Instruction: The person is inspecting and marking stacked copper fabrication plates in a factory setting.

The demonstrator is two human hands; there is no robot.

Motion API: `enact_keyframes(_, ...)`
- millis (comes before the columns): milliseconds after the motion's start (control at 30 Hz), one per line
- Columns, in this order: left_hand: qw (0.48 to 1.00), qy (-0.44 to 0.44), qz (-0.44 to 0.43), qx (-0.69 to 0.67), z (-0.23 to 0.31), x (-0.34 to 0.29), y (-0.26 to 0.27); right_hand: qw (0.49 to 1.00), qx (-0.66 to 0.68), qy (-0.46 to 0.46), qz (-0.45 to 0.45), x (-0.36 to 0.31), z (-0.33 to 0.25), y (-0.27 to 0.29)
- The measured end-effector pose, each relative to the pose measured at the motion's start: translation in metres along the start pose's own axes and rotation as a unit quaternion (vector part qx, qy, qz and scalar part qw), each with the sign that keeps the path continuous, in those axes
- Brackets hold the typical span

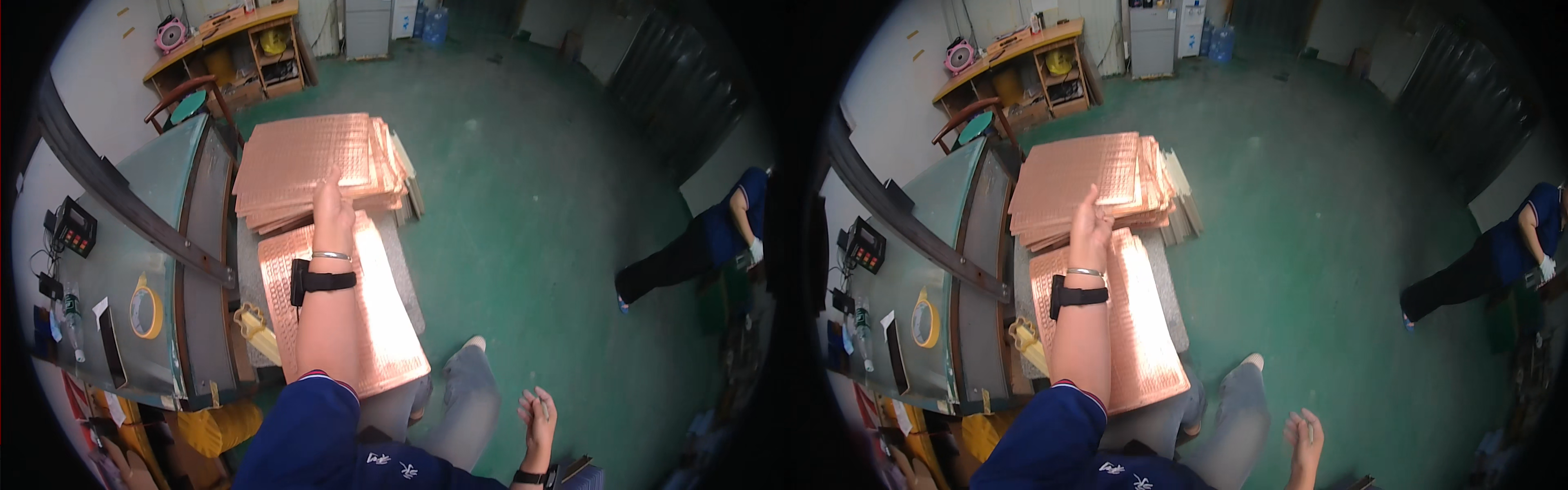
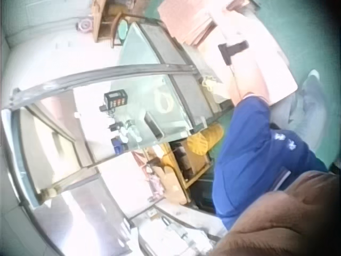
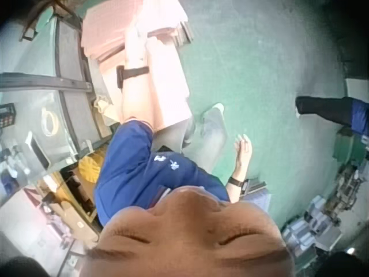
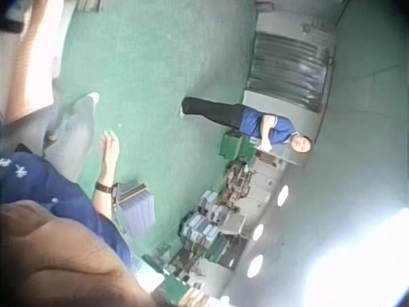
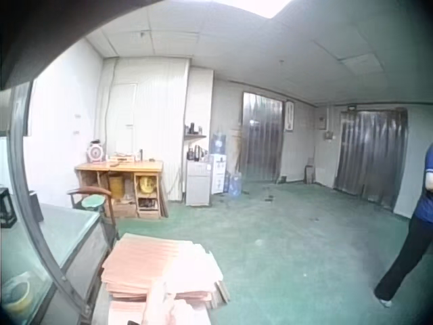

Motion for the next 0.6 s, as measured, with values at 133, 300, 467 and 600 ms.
enact_keyframes(133,0.995,0.002,0.006,0.095,0.045,-0.088,-0.015,0.999,-0.003,0.001,-0.036,0.021,-0.003,-0.031)
enact_keyframes(300,0.976,0.036,-0.026,0.214,0.066,-0.18,0.015,0.977,-0.085,0.106,-0.162,0.027,-0.045,-0.139)
enact_keyframes(467,0.941,0.0,-0.005,0.338,0.091,-0.233,0.083,0.906,-0.235,0.271,-0.225,0.004,-0.073,-0.243)
enact_keyframes(600,0.891,-0.007,0.068,0.448,0.1,-0.262,0.129,0.795,-0.394,0.422,-0.185,-0.029,-0.088,-0.288)
Point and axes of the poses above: each hand's wrist, its own x-axis towards the middle knuckle, its own y-axis out of the back of the hand, z = x × y, the point moved 10 cm from there along x, towards the middle knuckle, and after that the axes turned 11 degrees about -z, right-handed, at the moved point
